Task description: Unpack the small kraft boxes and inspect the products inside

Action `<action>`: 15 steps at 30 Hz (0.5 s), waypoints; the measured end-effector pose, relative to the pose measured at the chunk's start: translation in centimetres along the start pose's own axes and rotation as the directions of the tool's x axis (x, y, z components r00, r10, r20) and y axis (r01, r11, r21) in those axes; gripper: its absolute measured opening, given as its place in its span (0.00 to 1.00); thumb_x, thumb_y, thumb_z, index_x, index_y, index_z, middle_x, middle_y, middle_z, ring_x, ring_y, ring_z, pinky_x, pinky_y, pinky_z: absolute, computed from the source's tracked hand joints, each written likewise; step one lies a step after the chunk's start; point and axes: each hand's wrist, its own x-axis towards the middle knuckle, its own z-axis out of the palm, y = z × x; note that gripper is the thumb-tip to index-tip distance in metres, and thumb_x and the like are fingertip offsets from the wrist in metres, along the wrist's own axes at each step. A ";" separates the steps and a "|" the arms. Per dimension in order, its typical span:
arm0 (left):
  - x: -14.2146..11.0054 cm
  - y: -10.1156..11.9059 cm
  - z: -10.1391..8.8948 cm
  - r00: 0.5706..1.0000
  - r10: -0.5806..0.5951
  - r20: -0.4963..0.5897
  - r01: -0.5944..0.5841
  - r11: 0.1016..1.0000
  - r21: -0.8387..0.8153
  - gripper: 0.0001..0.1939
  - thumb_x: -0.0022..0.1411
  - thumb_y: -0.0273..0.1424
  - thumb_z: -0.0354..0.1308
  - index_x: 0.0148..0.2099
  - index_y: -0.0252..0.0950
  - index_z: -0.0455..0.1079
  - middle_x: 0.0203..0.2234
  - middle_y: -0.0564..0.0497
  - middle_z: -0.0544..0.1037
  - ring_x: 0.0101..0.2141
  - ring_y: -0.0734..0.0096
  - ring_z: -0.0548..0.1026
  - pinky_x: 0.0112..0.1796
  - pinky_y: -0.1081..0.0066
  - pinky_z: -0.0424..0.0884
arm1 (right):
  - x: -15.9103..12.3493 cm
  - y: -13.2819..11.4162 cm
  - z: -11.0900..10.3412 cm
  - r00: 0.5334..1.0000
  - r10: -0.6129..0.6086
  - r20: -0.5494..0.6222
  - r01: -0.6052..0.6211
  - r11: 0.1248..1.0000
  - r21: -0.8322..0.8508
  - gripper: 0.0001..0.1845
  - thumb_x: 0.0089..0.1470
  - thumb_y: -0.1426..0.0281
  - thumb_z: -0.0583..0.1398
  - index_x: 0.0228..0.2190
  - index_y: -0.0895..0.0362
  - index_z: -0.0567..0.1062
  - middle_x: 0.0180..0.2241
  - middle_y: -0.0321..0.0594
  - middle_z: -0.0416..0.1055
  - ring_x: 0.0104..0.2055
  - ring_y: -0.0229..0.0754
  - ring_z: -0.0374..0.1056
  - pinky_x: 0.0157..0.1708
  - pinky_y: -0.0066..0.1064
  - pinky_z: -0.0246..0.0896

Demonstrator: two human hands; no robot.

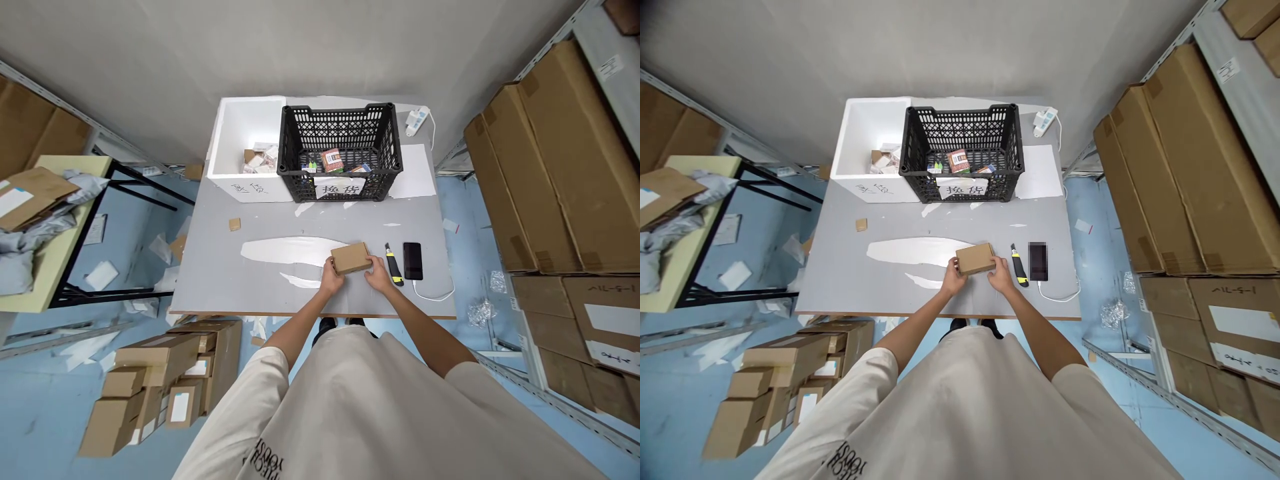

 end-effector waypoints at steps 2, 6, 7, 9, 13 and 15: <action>0.3 0.0 -0.7 0.997 0.076 -0.016 -0.075 0.995 0.071 0.41 0.47 0.21 0.61 0.63 0.36 0.54 0.58 0.37 0.64 0.54 0.54 0.70 0.53 0.53 0.69 | -0.4 -0.3 0.0 0.997 -0.070 -0.019 0.069 0.997 -0.032 0.32 0.46 0.74 0.57 0.56 0.52 0.65 0.54 0.46 0.59 0.57 0.49 0.63 0.59 0.44 0.61; 0.8 0.2 -1.6 0.975 0.219 -0.022 -0.210 0.955 0.211 0.40 0.49 0.20 0.57 0.64 0.38 0.56 0.58 0.39 0.65 0.58 0.51 0.65 0.57 0.49 0.64 | -0.3 -1.1 -0.3 0.989 -0.144 -0.044 0.138 0.984 -0.108 0.32 0.49 0.74 0.59 0.57 0.52 0.66 0.58 0.47 0.56 0.61 0.52 0.58 0.61 0.46 0.59; 1.0 0.3 -1.8 0.968 0.250 -0.024 -0.237 0.942 0.237 0.39 0.49 0.19 0.56 0.64 0.39 0.56 0.57 0.39 0.65 0.58 0.51 0.65 0.58 0.49 0.64 | -0.2 -1.3 -0.3 0.986 -0.158 -0.043 0.152 0.980 -0.125 0.32 0.49 0.74 0.59 0.57 0.51 0.66 0.58 0.47 0.56 0.61 0.53 0.57 0.61 0.47 0.59; 1.3 0.6 -1.9 0.954 0.298 -0.025 -0.279 0.918 0.281 0.38 0.50 0.19 0.56 0.64 0.39 0.57 0.58 0.40 0.65 0.59 0.51 0.64 0.59 0.49 0.62 | 0.0 -1.6 -0.4 0.982 -0.186 -0.040 0.178 0.971 -0.160 0.32 0.50 0.74 0.59 0.58 0.51 0.66 0.58 0.47 0.57 0.61 0.53 0.58 0.61 0.48 0.58; 2.0 0.8 -2.3 0.949 0.317 -0.007 -0.298 0.899 0.322 0.35 0.55 0.21 0.55 0.65 0.39 0.56 0.58 0.41 0.67 0.57 0.52 0.66 0.58 0.49 0.62 | 0.4 -2.1 -0.9 0.971 -0.237 -0.026 0.226 0.950 -0.213 0.31 0.52 0.73 0.58 0.58 0.52 0.66 0.57 0.47 0.61 0.59 0.53 0.59 0.61 0.48 0.58; 2.2 1.0 -2.7 0.960 0.281 0.010 -0.268 0.906 0.327 0.33 0.58 0.24 0.56 0.65 0.39 0.56 0.57 0.41 0.69 0.55 0.52 0.67 0.57 0.50 0.64 | 0.5 -2.2 -1.3 0.967 -0.255 -0.007 0.247 0.943 -0.221 0.30 0.54 0.72 0.57 0.59 0.52 0.66 0.56 0.47 0.62 0.58 0.53 0.60 0.61 0.47 0.58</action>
